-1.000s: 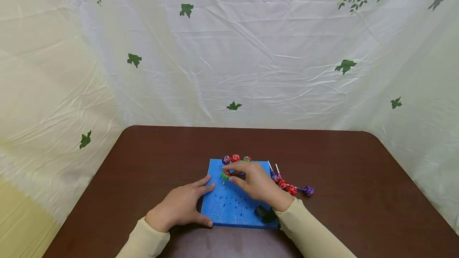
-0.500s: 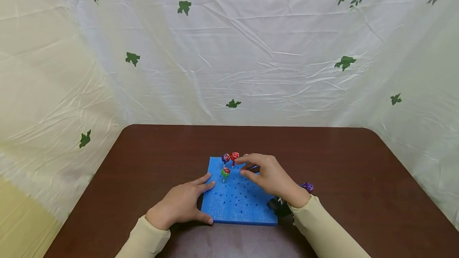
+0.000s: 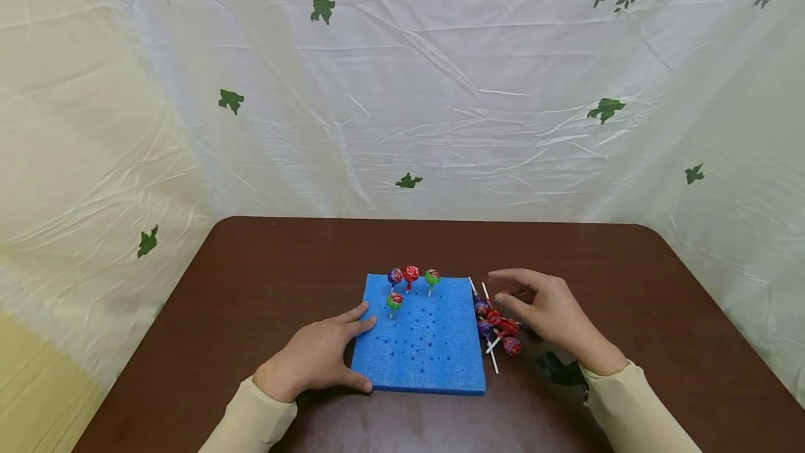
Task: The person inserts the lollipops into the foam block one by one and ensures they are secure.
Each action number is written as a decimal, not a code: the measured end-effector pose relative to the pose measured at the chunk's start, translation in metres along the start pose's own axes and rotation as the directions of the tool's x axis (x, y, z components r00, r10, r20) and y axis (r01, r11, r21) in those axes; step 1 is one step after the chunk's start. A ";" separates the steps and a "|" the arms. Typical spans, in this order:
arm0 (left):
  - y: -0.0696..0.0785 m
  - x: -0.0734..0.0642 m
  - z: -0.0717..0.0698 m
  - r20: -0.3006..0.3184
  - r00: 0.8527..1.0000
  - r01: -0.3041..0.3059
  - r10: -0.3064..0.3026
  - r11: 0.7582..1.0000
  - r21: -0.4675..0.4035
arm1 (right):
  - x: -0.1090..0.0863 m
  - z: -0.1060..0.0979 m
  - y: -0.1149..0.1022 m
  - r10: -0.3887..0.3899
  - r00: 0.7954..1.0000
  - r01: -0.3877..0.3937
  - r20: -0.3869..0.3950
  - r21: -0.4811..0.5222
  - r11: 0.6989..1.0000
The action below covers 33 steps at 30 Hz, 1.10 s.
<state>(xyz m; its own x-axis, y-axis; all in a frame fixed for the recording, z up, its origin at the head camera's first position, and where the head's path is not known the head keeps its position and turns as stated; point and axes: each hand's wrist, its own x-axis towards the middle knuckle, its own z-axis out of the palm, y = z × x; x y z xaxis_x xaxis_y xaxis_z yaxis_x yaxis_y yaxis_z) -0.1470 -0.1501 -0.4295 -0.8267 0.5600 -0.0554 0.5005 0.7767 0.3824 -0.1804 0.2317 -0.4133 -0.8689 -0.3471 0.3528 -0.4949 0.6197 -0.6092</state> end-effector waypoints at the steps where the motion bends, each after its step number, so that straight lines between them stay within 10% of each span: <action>1: 0.000 0.000 0.000 0.000 1.000 0.000 0.000 1.000 -0.001 | -0.004 -0.003 0.004 0.005 1.000 -0.005 -0.010 -0.013 1.000; 13: -0.003 0.002 0.004 -0.006 1.000 -0.002 0.002 1.000 0.004 | -0.044 -0.029 0.038 0.065 0.996 -0.071 -0.060 -0.111 0.991; 33: -0.004 0.003 0.006 -0.010 1.000 -0.001 0.001 1.000 0.006 | -0.046 -0.026 0.053 0.190 0.968 -0.167 0.161 -0.150 0.974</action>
<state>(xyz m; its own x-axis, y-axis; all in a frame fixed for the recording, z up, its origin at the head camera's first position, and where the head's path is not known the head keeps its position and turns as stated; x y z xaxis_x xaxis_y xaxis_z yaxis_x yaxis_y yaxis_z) -0.1495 -0.1496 -0.4366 -0.8288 0.5577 -0.0456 0.5026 0.7778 0.3773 -0.1663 0.2984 -0.4433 -0.9369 -0.3313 0.1116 -0.3364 0.7676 -0.5456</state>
